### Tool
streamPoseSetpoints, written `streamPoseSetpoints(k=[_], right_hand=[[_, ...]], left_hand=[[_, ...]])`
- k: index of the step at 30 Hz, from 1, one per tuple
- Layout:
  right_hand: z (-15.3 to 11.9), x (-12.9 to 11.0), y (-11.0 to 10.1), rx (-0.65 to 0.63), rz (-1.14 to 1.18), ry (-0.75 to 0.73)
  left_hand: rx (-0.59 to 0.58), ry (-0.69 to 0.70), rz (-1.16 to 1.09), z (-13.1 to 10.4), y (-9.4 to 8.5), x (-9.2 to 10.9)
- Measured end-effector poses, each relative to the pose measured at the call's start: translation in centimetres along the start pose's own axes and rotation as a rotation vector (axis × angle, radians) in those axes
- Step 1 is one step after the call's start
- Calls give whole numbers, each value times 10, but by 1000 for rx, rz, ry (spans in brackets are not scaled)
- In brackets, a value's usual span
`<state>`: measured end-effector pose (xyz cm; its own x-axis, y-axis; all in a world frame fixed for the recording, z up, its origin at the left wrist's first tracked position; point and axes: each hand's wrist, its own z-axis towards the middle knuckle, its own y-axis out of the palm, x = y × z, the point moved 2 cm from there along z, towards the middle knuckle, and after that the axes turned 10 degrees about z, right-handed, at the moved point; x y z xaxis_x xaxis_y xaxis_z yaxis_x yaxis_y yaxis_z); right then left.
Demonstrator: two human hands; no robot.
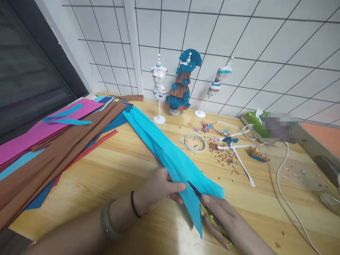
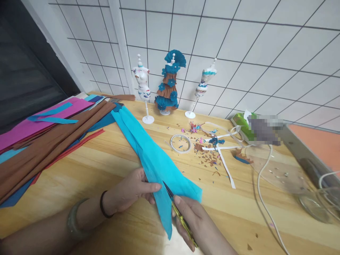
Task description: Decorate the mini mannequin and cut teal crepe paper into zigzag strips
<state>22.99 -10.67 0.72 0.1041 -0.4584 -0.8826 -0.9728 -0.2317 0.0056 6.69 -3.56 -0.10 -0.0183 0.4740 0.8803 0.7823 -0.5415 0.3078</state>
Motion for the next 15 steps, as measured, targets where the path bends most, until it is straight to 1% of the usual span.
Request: streamPoseSetpoints(k=[6,11,15], right_hand=[[1,-3,0,-4,-8,-15],[1,-8,1,-47,-22,-40],[1,-6,0,-32,-31,-55]], left_hand=[[5,13,6,-2,4,0],[3,24,-3,-2,5,1],[20,45,15,-3,6,1]])
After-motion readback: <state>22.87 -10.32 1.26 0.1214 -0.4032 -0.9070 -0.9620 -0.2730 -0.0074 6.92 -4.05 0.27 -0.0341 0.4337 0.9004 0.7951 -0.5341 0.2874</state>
